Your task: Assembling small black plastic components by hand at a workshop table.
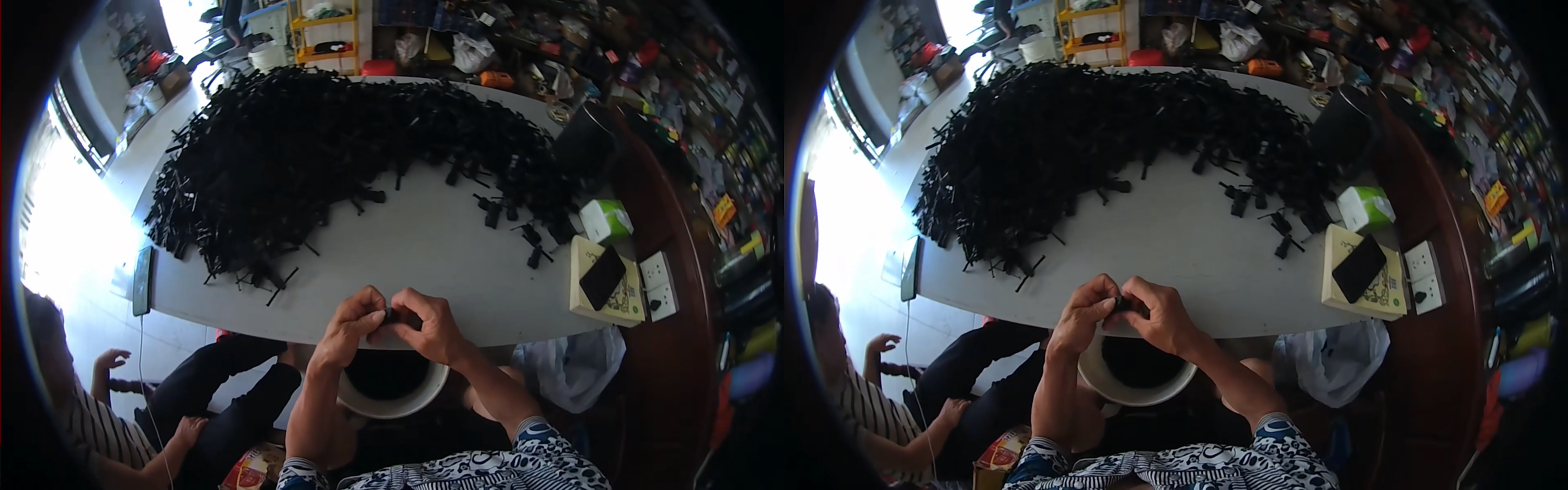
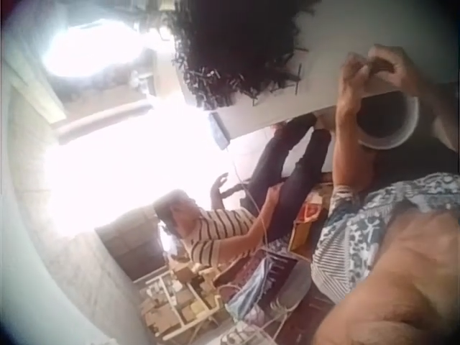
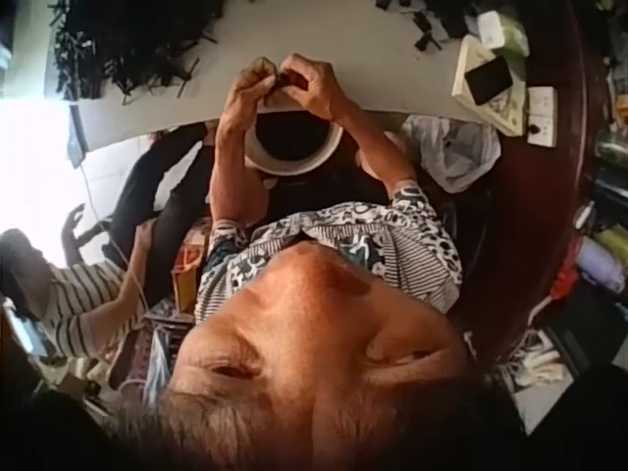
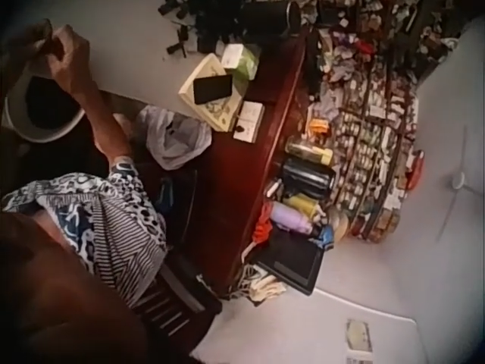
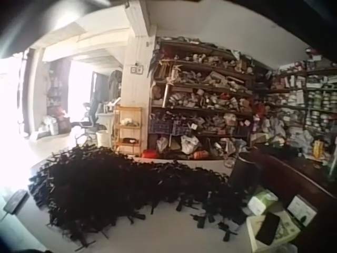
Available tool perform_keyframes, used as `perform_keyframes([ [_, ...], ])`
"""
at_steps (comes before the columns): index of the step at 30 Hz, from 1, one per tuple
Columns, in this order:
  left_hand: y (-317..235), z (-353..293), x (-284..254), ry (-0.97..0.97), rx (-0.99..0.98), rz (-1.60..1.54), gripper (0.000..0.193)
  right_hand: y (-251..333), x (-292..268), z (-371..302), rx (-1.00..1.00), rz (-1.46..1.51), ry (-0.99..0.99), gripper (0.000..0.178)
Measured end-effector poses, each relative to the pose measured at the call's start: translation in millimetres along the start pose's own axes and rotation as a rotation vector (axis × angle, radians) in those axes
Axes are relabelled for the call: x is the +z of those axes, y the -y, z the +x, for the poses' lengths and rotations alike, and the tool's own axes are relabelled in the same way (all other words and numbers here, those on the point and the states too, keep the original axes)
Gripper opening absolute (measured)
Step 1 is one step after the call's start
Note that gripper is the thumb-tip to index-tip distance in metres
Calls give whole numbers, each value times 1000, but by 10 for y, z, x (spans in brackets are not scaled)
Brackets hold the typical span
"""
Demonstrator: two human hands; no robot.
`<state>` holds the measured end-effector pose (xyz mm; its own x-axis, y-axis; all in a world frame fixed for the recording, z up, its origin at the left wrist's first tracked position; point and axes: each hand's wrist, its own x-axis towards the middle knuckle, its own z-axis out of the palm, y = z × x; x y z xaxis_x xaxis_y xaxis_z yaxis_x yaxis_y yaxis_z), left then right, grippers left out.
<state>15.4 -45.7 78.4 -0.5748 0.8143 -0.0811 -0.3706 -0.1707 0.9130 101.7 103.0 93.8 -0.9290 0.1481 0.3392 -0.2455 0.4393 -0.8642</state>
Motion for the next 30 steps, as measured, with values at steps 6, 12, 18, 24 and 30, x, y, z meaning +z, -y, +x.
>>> perform_keyframes([
  [6,164,50,71,-116,117,11,7,-79,103,-25,8,23,-92,21],
  [12,103,120,176,-153,97,-60,9,-107,102,-28,-21,-102,-156,21],
  [18,206,170,175,-235,204,-102,13,-128,174,-35,-232,-286,-196,19],
  [24,110,248,291,-213,197,-106,12,-145,137,-46,-184,-97,-294,16],
  [30,-99,393,345,-84,49,-180,12,-155,-188,89,83,319,-199,15],
])
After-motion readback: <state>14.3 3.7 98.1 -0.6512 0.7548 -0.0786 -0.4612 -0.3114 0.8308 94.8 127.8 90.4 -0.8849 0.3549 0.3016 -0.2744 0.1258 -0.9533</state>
